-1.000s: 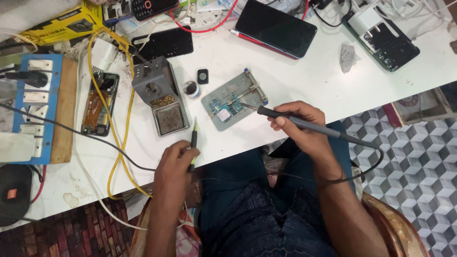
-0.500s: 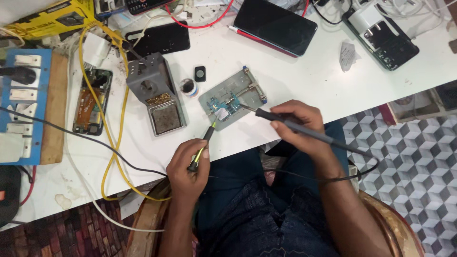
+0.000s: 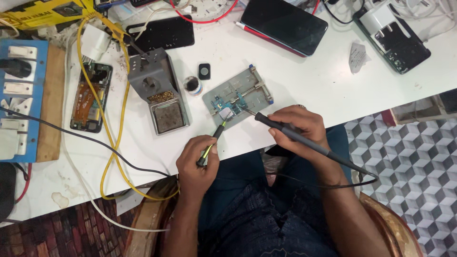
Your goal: The person uses a soldering iron and a screwdriver to work on a small circuit board. They apply solder and flux to specific points on the board while holding it steady.
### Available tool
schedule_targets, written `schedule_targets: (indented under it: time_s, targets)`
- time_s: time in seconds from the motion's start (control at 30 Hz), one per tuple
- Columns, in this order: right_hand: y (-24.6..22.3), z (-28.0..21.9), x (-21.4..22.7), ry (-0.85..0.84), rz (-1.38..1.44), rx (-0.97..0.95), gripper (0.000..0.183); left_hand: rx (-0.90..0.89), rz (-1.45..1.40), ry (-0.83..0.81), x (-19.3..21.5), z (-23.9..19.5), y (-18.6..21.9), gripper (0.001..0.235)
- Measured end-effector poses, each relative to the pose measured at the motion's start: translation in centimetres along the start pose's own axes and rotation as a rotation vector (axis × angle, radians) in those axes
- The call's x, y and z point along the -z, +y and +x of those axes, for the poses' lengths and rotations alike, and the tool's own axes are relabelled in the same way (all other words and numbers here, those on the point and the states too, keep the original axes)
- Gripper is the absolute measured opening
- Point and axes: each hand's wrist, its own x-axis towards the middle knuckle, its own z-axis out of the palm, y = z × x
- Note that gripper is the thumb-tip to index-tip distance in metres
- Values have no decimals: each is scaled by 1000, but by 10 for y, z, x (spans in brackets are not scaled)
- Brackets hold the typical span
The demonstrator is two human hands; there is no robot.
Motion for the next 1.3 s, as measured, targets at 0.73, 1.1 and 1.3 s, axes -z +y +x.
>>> schedule_targets:
  time_s: [0.73, 1.1, 1.3]
  targets:
    - [14, -5, -6, 8, -137, 46, 27, 24, -47, -9, -1, -1, -4, 14]
    - [11, -4, -7, 7, -123, 49, 27, 27, -27, -21, 0, -1, -4, 14]
    - [11, -4, -7, 8, -134, 102, 26, 9, -32, -13, -1, -1, -5, 15]
